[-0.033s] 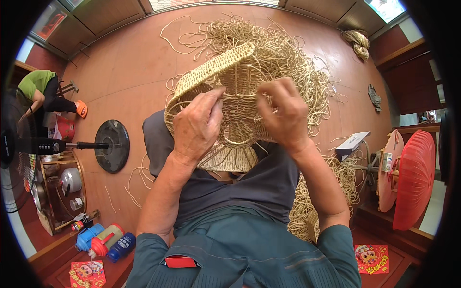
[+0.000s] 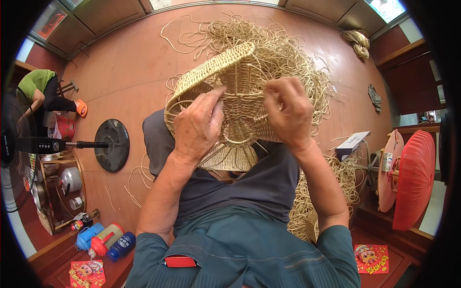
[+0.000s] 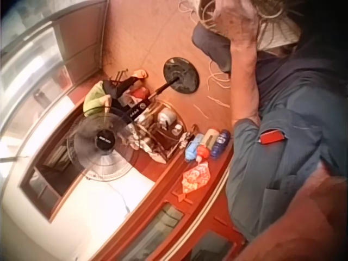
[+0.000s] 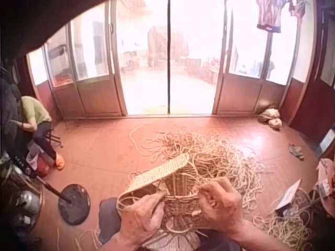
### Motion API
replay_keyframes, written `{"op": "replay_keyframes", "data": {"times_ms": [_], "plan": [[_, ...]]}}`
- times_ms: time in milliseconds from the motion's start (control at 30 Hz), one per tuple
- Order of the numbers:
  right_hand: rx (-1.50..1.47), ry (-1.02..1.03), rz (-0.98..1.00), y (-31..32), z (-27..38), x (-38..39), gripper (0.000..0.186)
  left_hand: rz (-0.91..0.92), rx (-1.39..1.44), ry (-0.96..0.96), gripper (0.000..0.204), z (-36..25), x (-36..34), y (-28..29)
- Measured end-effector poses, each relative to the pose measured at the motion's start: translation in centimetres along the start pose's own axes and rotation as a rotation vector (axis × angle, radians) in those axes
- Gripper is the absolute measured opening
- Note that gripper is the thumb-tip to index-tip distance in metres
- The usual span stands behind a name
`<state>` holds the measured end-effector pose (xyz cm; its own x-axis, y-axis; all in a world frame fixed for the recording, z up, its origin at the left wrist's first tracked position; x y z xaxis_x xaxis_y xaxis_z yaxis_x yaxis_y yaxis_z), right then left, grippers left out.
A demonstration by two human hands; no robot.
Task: Weaving a large straw or wicker basket by hand.
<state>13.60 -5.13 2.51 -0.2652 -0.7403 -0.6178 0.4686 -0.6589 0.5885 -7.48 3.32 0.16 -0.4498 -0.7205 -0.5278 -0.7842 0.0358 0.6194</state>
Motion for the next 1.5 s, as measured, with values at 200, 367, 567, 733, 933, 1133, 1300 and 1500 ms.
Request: {"op": "replay_keyframes", "data": {"times_ms": [200, 367, 567, 733, 933, 1133, 1300, 1500], "plan": [[-0.074, -0.179, -0.091, 1.2, -3.0, 1.4, 0.010, 0.055, 0.003, -0.023, 0.034, -0.3, 0.2, -0.2], [-0.137, -0.284, -0.012, 0.7, -3.9, 2.6, 0.010, 0.097, 0.050, 0.024, 0.035, -0.4, 0.5, 0.0], [-0.127, -0.240, -0.037, 0.2, -5.0, 2.7, 0.016, -0.089, 0.261, 0.403, 0.024, 2.7, 2.3, 4.4], [-0.129, -0.308, -0.184, 2.3, -8.1, 4.7, 0.024, -0.417, 0.325, 0.705, 0.020, 14.0, 9.0, 10.6], [-0.036, -0.568, -0.092, 4.6, -17.6, 10.9, 0.047, -0.453, 0.147, 1.115, 0.017, 27.2, 28.1, 15.6], [0.145, -0.539, 0.143, 5.7, -27.0, 15.3, 0.049, -0.475, 0.186, 1.673, 0.018, 32.0, 51.4, 12.5], [0.010, -0.704, 0.091, 7.1, -21.3, 13.5, 0.055, -0.186, 0.401, 2.026, 0.016, 29.2, 60.7, 3.3], [-0.092, -0.924, 0.066, 4.3, -16.8, 13.0, 0.055, 0.027, 0.165, 1.808, 0.025, 29.0, 64.4, -3.1]]}}
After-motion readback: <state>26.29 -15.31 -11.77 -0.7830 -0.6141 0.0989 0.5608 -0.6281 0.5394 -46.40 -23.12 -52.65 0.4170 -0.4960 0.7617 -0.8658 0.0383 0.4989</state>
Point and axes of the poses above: each hand's wrist, its own x-axis away from the middle knuckle, its own y-axis out of the back of the hand, z = x × y, the point moved 2 cm from there along -x, towards the middle knuckle, and after that the axes turned 3 degrees about -z, right-handed, at the moved point
